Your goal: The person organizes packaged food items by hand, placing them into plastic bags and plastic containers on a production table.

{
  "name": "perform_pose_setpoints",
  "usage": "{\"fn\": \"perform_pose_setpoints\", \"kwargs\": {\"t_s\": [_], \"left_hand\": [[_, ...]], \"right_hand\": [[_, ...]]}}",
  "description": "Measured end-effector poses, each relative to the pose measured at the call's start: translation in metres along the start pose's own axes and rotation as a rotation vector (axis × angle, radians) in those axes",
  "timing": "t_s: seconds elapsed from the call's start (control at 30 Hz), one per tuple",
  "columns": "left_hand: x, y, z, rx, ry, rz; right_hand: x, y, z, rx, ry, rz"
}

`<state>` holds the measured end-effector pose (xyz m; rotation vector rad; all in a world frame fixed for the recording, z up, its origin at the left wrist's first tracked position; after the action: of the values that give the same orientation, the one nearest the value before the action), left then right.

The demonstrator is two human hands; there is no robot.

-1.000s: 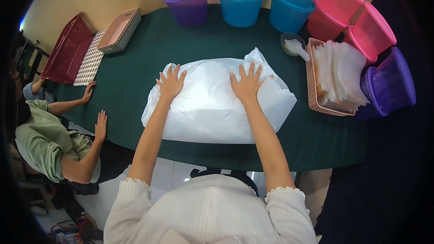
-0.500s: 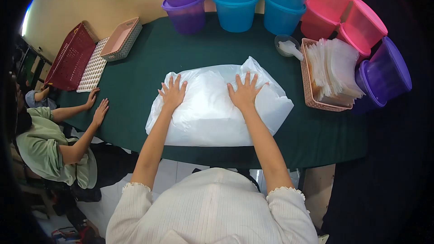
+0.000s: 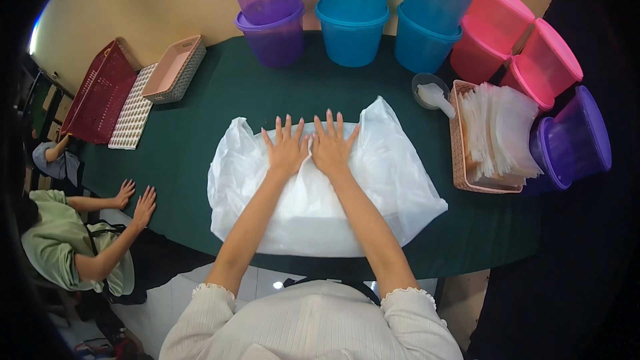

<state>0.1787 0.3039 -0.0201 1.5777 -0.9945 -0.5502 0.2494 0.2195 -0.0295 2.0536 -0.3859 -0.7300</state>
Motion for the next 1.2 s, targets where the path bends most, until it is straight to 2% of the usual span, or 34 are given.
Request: {"fn": "perform_pose_setpoints", "kwargs": {"t_s": [0.1,0.17,0.27,0.4,0.47,0.77,0.8,0.87,0.9,0.93,1.0,1.07,1.1,1.2], "left_hand": [[0.004,-0.014,0.011,0.042,-0.031,0.008],[0.007,-0.021,0.013,0.027,0.019,0.155],[0.006,-0.024,0.011,-0.015,0.036,0.154],[0.007,-0.025,0.01,-0.051,0.073,0.186],[0.007,-0.025,0.01,-0.041,0.083,0.211],[0.007,-0.032,0.012,-0.044,0.089,0.27],[0.005,-0.033,0.011,-0.022,0.08,0.267],[0.002,-0.035,0.007,-0.097,-0.001,0.036],[0.003,-0.023,0.004,-0.191,-0.006,0.034],[0.0,-0.012,-0.001,-0.177,-0.012,0.034],[-0.014,0.008,-0.013,-0.117,0.047,0.398],[-0.025,0.045,-0.021,-0.09,0.041,0.3],[-0.03,0.057,-0.022,-0.064,0.045,0.199],[-0.049,0.047,-0.021,-0.088,0.096,0.076]], "right_hand": [[0.011,-0.028,0.022,-0.113,-0.032,-0.046],[0.013,-0.037,0.03,-0.031,-0.024,-0.372],[0.018,-0.055,0.032,-0.17,-0.14,-0.488],[0.028,-0.069,0.041,-0.068,-0.047,-0.475],[0.024,-0.053,0.036,-0.019,0.004,-0.203],[0.022,-0.051,0.033,-0.033,0.014,-0.145],[0.022,-0.055,0.034,-0.011,0.025,-0.144],[0.027,-0.07,0.031,-0.036,-0.015,-0.424],[0.016,-0.036,0.019,-0.412,-0.275,-0.65],[0.023,-0.039,0.013,-0.419,-0.26,-0.445],[0.021,0.006,-0.008,-0.315,-0.01,-0.175],[0.018,0.063,-0.016,-0.113,0.067,-0.183],[0.023,0.078,-0.018,-0.06,0.074,-0.058],[0.051,0.086,-0.016,0.117,0.106,0.134]]}}
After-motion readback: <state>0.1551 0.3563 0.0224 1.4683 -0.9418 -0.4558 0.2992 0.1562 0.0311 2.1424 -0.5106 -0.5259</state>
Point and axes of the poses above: each hand's wrist, its own z-axis away from the middle knuckle, its own y-axis out of the back of the hand, x = y × z, the point moved 3 cm from there along -z, towards the middle knuckle, and after that the axes turned 3 degrees about y, right-handed, at the moved point
